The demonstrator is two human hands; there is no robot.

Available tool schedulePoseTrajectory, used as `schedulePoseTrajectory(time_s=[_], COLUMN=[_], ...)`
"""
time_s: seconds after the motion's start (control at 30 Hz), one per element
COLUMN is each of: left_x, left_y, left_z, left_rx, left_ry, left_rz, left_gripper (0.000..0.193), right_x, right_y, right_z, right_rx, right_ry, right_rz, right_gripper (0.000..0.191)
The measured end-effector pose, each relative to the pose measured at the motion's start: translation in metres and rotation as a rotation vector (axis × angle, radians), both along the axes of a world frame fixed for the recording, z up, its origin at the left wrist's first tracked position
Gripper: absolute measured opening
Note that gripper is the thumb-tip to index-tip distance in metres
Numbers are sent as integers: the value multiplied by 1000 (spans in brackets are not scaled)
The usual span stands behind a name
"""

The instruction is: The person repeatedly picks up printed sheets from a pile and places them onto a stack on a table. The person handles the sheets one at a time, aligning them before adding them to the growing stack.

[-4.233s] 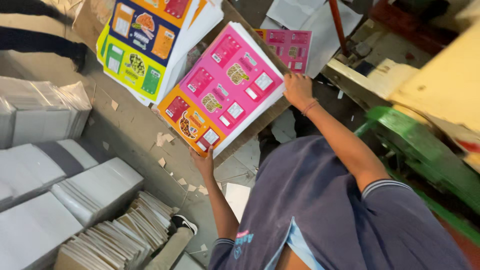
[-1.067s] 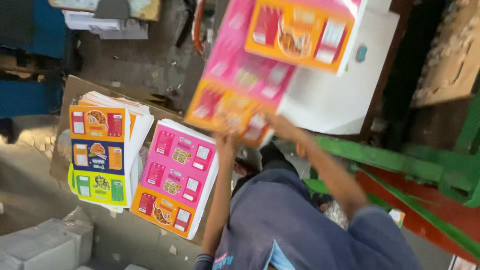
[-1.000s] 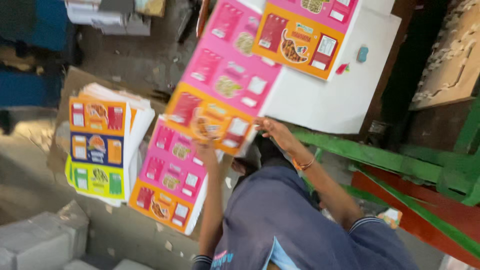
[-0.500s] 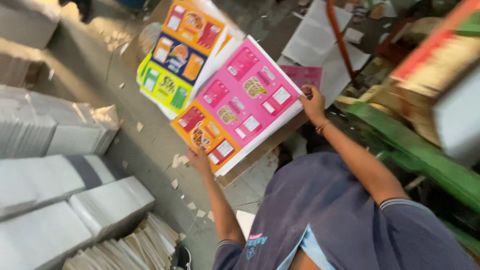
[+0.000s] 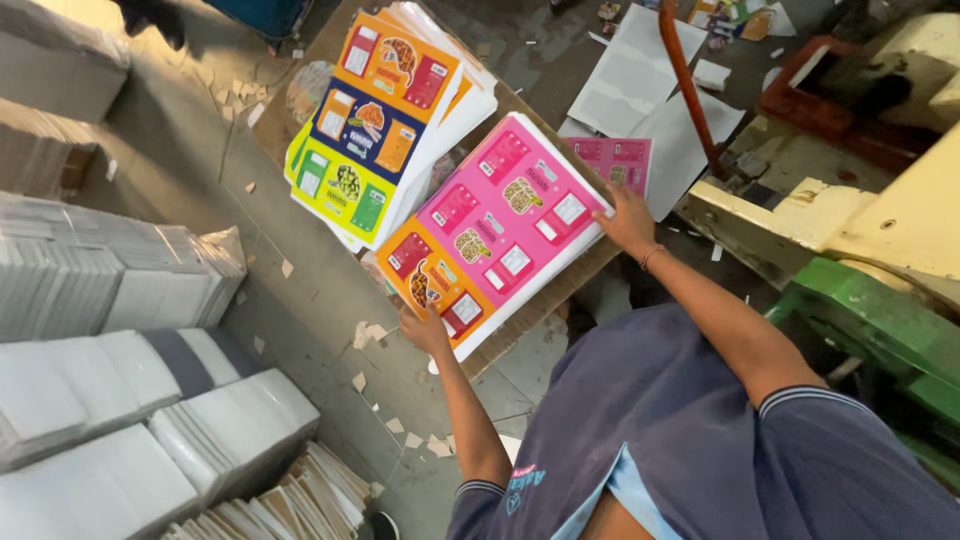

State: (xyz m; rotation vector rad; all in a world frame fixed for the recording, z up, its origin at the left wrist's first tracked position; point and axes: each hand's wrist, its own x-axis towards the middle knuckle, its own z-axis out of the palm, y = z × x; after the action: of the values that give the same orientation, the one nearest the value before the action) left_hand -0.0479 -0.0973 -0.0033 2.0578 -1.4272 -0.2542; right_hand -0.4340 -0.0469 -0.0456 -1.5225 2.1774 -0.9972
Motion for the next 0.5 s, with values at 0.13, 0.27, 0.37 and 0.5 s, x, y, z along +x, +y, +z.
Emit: schedulePoseTrajectory(time_s=[0.13,0.27,0.37,0.5], left_x=[-8,-22,-58,-145], left_y=[4,12,30,56], left_z=[-7,-10,-18,-38], left_rx=[-150,216,-182,-217], left_ry=[57,-240,-361,13], left_rz=[-122,40,-166,-688], left_gripper=[64,44,48,41], right_x=[-16,-32,-49,-82], right_y=[1,17,59,176], right_z=[-8,5,67,205], right_rx=[72,192,-20,-48], right_ry=[-95,-176,-220,-604], right_rz=[207,88,141,391], right_gripper=[73,76,69,68])
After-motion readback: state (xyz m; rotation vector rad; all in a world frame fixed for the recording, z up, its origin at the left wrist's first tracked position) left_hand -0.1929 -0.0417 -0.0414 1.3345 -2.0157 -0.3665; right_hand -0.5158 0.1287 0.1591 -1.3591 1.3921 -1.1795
